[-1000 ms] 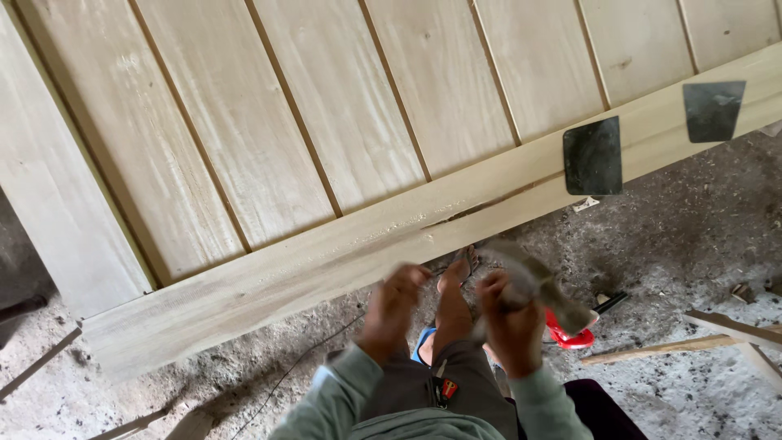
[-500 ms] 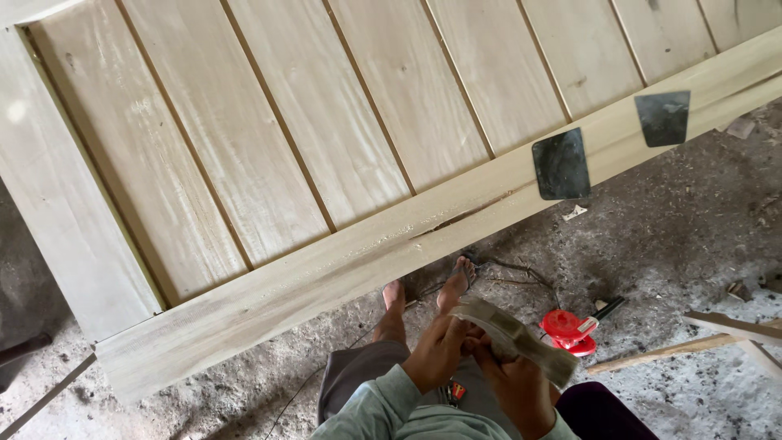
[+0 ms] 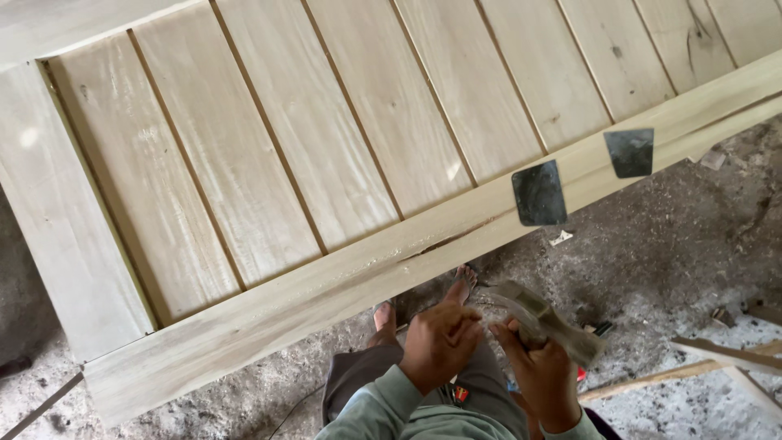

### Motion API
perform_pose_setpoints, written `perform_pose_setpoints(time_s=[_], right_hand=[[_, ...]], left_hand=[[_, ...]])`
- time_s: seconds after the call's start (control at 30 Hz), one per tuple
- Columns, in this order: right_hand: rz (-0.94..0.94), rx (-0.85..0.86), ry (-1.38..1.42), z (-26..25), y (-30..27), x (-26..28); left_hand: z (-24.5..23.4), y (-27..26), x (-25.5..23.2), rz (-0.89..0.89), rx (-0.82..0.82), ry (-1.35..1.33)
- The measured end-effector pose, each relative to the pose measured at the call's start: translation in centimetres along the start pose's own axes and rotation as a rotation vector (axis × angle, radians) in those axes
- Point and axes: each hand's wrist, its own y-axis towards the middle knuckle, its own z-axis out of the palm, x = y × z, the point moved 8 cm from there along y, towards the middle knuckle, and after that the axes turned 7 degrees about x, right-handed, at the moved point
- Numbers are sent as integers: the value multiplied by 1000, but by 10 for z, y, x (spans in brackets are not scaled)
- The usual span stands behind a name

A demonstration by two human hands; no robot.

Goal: The person uses a hammer to drive nails into a wooden door panel.

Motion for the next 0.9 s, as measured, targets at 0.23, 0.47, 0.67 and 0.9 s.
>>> perform_pose_setpoints(time_s=[0.23, 0.47, 0.67, 0.9], right_hand=[[158, 121, -105, -14, 66, -9], [-152, 361, -86, -15, 141, -19], [-253, 483, -142, -39, 195, -31], [-190, 565, -326, -70, 226, -20]], left_hand=[[12, 41, -22, -10, -172, 182], [42, 72, 30, -221, -333, 248], [29, 79, 120, -541, -712, 287], [49, 82, 134, -514, -834, 498]])
